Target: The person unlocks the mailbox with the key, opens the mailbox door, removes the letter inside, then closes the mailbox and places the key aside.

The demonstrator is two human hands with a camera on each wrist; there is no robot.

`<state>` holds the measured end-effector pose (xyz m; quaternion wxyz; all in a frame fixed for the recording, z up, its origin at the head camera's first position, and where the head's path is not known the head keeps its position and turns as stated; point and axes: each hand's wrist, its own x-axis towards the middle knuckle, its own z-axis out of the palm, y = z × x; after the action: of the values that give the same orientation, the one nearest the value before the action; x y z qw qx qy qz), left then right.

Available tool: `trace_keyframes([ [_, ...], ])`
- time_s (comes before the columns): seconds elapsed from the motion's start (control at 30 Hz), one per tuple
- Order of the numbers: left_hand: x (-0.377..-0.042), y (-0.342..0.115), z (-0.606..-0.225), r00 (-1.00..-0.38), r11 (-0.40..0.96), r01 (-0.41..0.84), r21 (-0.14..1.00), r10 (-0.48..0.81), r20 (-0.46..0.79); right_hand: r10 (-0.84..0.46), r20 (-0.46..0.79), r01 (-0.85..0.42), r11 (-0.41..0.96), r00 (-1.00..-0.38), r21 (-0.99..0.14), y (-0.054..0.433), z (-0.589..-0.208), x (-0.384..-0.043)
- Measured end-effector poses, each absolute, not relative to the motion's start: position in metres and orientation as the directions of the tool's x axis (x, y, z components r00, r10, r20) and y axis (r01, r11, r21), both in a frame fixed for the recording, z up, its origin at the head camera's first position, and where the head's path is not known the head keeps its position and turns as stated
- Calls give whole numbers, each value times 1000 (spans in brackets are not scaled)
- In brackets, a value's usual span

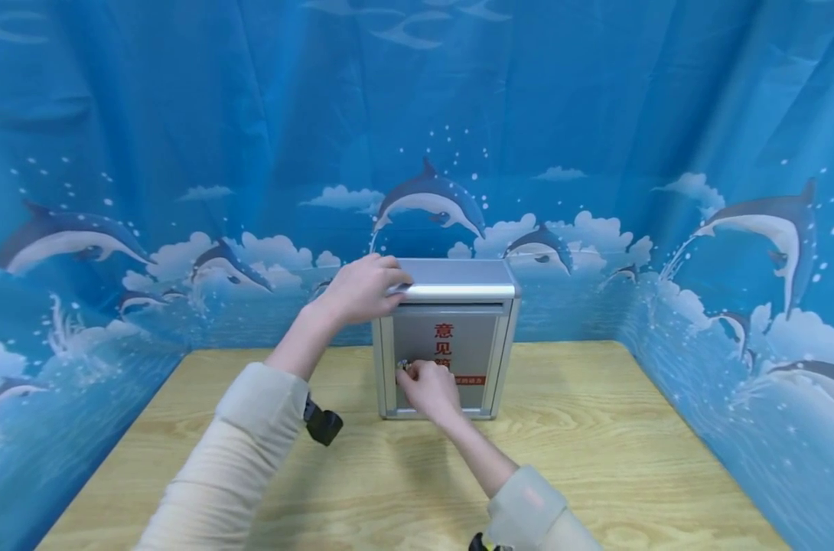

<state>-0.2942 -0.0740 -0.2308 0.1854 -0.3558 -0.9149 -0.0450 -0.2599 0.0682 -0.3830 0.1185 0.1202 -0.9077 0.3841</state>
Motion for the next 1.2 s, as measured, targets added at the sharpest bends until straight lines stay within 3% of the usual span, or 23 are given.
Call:
trace_keyframes([
  [0.1, -294, -74, -231, -684, 747, 664, -36, 626, 374, -142, 350, -338, 726, -926, -600, 68, -382, -261],
  [0.37, -296, -74, -232, -683, 746, 666, -11, 617, 391, -147, 423, -381, 744, -894, -548, 68, -385, -262],
  [0.77, -301, -73, -234, -695, 751, 660, 21, 599, 398, -177, 454, -425, 730, -873, -534, 73, -386, -258],
  [1.2, -302, -72, -237, -686, 750, 661, 15, 596, 417, -413, 183, -411, 576, -892, -706, 103, -378, -244],
])
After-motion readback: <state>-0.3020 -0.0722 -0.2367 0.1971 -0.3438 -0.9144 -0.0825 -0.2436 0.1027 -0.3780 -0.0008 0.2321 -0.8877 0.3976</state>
